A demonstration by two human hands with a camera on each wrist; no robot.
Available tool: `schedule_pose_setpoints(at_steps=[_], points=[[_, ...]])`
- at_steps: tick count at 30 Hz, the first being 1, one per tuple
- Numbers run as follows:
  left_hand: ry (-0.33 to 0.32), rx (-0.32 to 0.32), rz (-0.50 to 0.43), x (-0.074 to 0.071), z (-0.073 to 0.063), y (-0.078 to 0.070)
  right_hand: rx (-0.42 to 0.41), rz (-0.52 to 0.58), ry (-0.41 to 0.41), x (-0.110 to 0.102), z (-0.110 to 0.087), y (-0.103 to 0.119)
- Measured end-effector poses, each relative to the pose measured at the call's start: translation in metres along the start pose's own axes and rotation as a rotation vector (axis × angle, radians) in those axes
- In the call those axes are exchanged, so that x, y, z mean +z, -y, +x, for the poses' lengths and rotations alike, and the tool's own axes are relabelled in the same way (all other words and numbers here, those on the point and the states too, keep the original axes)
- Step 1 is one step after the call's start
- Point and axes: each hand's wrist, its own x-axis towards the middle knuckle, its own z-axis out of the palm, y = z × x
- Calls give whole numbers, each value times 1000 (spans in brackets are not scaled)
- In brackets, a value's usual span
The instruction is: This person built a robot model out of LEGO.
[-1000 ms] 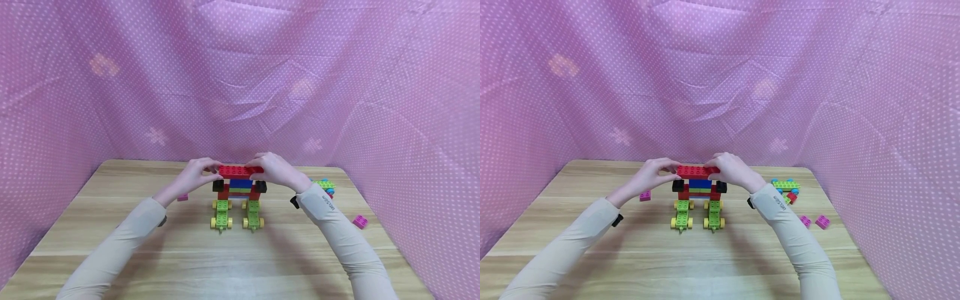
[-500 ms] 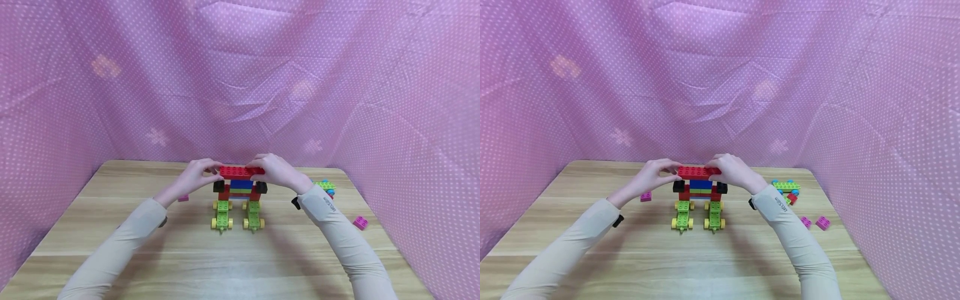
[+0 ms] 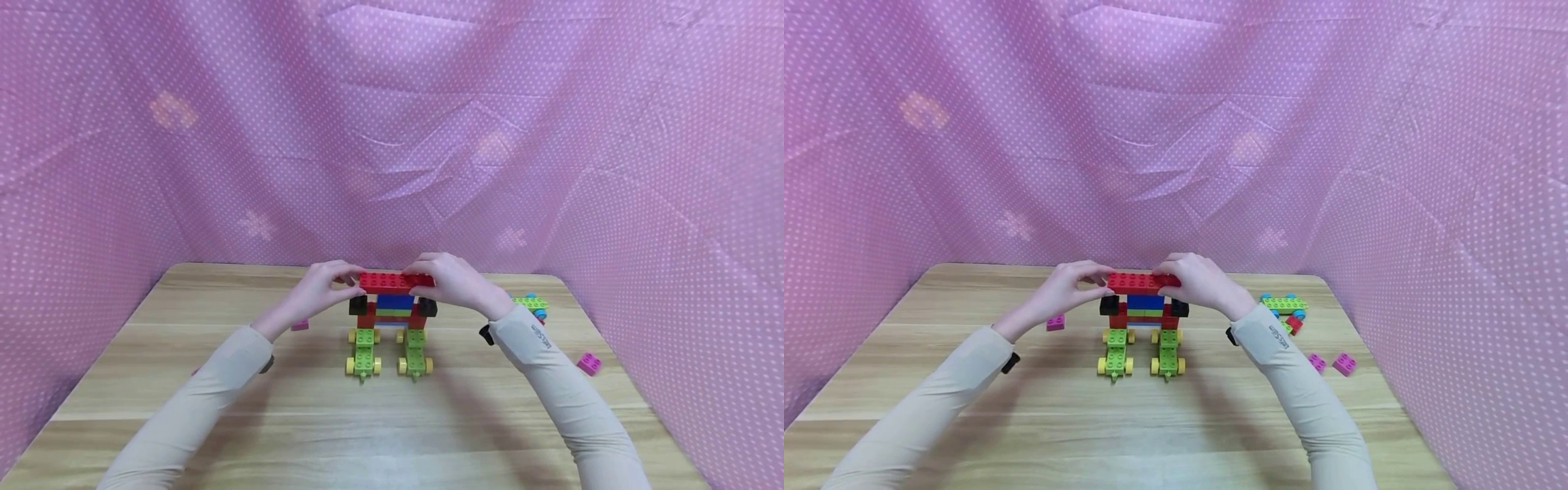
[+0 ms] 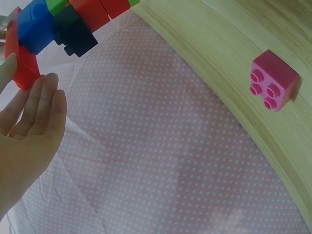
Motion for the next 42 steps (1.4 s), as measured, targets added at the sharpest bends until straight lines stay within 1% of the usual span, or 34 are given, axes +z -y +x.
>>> schedule_pose_setpoints(at_steps=[5,10,17,22,27,34,42], points=[[-1,6,-5,0,0,0,19,-6,-27,1,-4,0],[-2,7,-5,1,0,0,45,-31,-80,1,-10,-3],[-5,15,-2,1,0,0,21,-14,-174,0,-22,-9],[-6,16,-6,1,0,0,22,-9,-211,-2,-34,-16],[-9,10,-8,1,-1,1,38,-8,-228,-4,-45,-22],[-7,-1,-7,1,-2,3,82,-8,-220,-5,-62,-30],[-6,-6,-7,0,-2,0,144,0,-206,5,-90,-40]])
